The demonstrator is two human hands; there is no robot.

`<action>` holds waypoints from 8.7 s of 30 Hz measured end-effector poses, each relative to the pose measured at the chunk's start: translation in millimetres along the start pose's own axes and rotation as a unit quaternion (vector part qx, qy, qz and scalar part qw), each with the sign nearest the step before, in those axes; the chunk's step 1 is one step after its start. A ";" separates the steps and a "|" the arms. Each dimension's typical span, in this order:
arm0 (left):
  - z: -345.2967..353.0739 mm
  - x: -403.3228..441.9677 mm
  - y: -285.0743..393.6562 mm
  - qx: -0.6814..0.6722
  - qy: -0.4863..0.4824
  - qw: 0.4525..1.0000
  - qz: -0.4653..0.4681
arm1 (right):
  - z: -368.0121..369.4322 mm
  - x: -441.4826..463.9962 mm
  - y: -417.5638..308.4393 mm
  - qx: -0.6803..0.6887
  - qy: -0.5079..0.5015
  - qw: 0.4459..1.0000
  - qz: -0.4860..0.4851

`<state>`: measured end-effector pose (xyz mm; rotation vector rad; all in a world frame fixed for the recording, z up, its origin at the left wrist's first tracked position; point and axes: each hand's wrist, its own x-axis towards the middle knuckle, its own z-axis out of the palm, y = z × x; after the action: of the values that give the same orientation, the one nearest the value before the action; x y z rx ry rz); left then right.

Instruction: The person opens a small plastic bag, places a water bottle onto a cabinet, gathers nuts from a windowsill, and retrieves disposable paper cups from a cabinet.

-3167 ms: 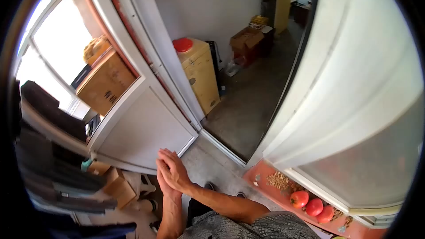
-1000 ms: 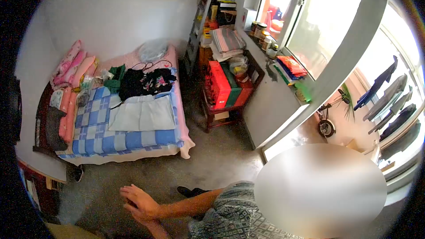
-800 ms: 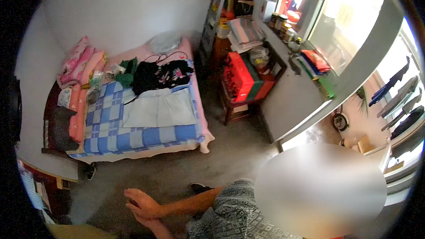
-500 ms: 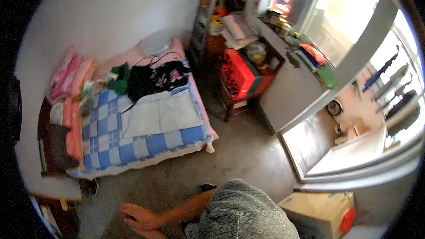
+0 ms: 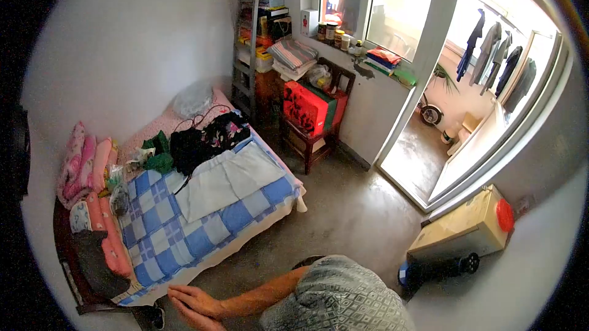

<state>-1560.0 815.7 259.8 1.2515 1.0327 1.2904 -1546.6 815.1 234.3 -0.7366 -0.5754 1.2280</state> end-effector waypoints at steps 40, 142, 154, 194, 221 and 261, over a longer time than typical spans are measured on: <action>-216.1 166.1 6.2 0.294 0.186 0.920 0.178 | 120.2 133.7 124.0 0.107 -0.136 0.903 0.393; -2220.8 1001.8 47.7 0.137 0.637 0.752 0.102 | 1785.1 672.0 1550.1 0.089 -0.109 0.533 0.834; -2443.7 976.6 -136.4 0.050 0.694 0.695 -0.178 | 1814.3 696.9 1664.7 0.132 0.041 0.495 0.858; -2528.0 937.0 -275.7 -0.043 0.543 0.804 -0.239 | 1797.9 685.9 1738.9 0.166 0.129 0.591 0.779; -2573.3 956.6 -207.5 0.510 0.507 0.654 -0.236 | 1775.0 703.9 1731.9 0.155 0.123 0.633 0.748; -2460.4 1003.1 -31.9 -0.260 0.234 0.922 -0.169 | 1912.7 703.2 1675.2 0.019 -0.137 0.857 0.497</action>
<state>-3942.0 1985.1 121.3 0.3462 1.0755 1.4872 -3833.3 2129.5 184.4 -0.8580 -0.3823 2.3314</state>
